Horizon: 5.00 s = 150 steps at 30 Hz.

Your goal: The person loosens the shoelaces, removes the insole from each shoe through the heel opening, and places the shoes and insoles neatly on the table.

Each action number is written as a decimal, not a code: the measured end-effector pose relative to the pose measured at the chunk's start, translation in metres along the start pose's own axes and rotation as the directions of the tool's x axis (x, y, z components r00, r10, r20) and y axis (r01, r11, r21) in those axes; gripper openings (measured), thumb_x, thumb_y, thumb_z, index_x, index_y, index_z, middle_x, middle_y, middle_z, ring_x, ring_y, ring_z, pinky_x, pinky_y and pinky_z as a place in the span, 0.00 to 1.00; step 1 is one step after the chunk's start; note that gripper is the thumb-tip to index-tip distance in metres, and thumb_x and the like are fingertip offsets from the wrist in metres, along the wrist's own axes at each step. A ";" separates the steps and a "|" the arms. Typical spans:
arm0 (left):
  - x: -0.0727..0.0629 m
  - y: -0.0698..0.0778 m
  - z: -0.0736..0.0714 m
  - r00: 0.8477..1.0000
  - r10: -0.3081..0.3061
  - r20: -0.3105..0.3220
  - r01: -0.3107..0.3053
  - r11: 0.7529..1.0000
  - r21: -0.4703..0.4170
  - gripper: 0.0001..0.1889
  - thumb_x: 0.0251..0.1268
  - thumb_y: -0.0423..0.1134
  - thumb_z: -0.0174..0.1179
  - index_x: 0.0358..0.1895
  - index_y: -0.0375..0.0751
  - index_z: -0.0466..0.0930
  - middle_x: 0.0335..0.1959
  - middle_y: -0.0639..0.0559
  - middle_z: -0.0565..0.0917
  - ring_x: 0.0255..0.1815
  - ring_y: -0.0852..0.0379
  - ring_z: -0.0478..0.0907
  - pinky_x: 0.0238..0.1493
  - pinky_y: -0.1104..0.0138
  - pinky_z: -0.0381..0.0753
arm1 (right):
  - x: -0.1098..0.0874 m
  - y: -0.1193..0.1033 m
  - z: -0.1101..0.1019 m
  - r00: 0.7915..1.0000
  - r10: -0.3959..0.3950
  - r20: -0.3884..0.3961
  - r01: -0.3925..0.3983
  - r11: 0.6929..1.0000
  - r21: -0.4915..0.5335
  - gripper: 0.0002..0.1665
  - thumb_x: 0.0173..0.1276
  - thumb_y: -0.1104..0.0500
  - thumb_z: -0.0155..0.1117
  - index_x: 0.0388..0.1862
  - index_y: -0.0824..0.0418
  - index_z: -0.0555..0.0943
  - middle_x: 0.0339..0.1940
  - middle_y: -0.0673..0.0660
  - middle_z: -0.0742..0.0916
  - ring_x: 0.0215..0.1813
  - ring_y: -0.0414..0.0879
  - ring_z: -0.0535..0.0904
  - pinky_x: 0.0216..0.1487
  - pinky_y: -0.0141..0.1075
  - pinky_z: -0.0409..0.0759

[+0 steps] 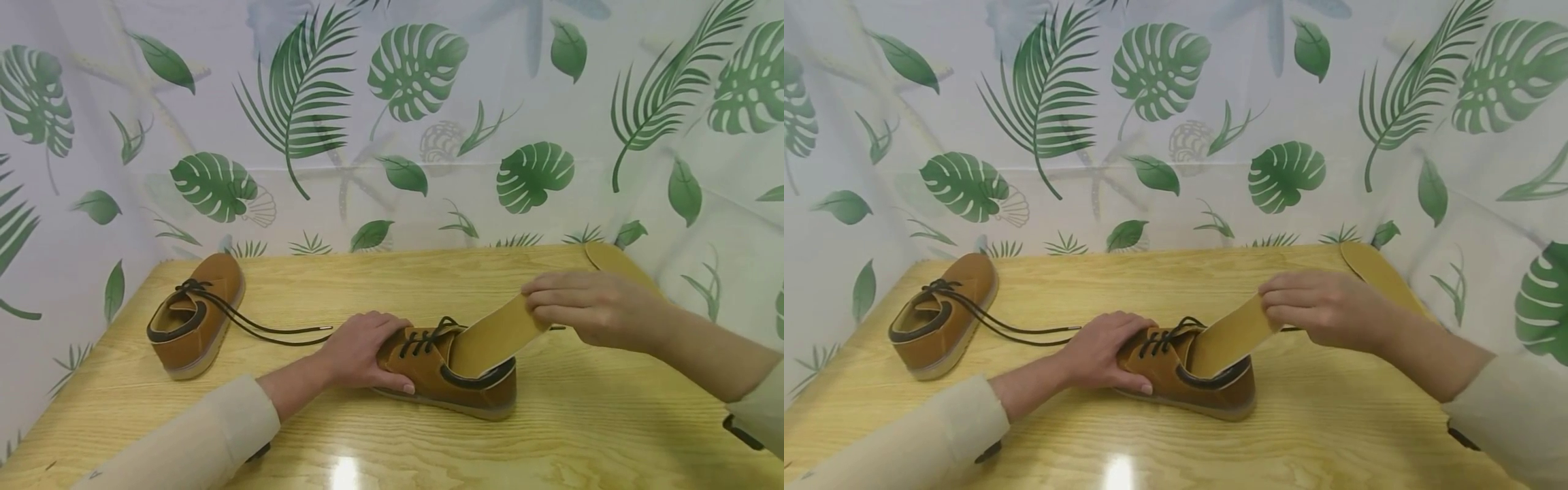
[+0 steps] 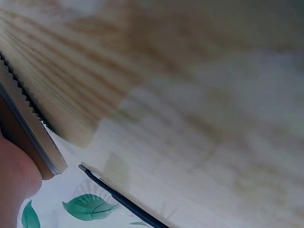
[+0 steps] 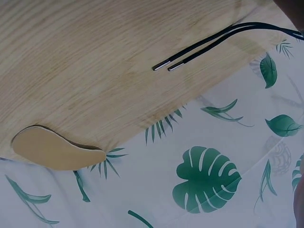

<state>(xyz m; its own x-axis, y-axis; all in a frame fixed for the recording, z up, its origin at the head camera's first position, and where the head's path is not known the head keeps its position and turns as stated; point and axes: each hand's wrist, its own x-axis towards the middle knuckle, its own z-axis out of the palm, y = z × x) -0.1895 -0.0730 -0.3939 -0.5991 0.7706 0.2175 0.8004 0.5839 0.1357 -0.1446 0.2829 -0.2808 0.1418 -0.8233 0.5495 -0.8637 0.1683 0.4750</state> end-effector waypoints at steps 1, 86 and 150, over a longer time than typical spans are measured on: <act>0.000 0.000 0.000 1.000 0.002 -0.003 -0.002 1.000 0.001 0.48 0.48 0.76 0.64 0.69 0.49 0.71 0.62 0.56 0.79 0.59 0.56 0.76 0.64 0.58 0.74 | -0.001 0.001 0.000 1.000 0.000 0.000 0.000 1.000 -0.005 0.22 0.80 0.67 0.45 0.33 0.64 0.85 0.39 0.58 0.90 0.43 0.54 0.85 0.59 0.35 0.78; 0.007 -0.001 -0.013 0.999 0.045 -0.025 -0.045 0.999 -0.002 0.50 0.46 0.74 0.67 0.70 0.48 0.70 0.63 0.54 0.79 0.61 0.53 0.76 0.63 0.55 0.74 | -0.124 -0.013 0.013 0.068 0.882 0.467 -0.731 0.363 -0.578 0.16 0.63 0.57 0.59 0.15 0.56 0.73 0.19 0.55 0.80 0.22 0.53 0.76 0.19 0.51 0.73; 0.033 0.089 -0.051 0.964 -0.230 -0.133 0.228 0.973 -0.029 0.23 0.64 0.65 0.54 0.37 0.48 0.73 0.34 0.57 0.72 0.36 0.58 0.68 0.37 0.62 0.67 | -0.159 -0.015 0.040 0.016 0.940 0.341 -0.898 0.163 -0.408 0.22 0.76 0.52 0.55 0.46 0.73 0.79 0.44 0.75 0.81 0.49 0.73 0.73 0.50 0.62 0.72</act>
<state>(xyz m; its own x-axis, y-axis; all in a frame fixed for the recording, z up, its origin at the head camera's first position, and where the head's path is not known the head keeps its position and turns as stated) -0.1365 -0.0084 -0.3255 -0.7585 0.5751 0.3066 0.6432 0.7364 0.2100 -0.1738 0.3898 -0.4025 -0.9745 -0.0396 0.2210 -0.0710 0.9882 -0.1358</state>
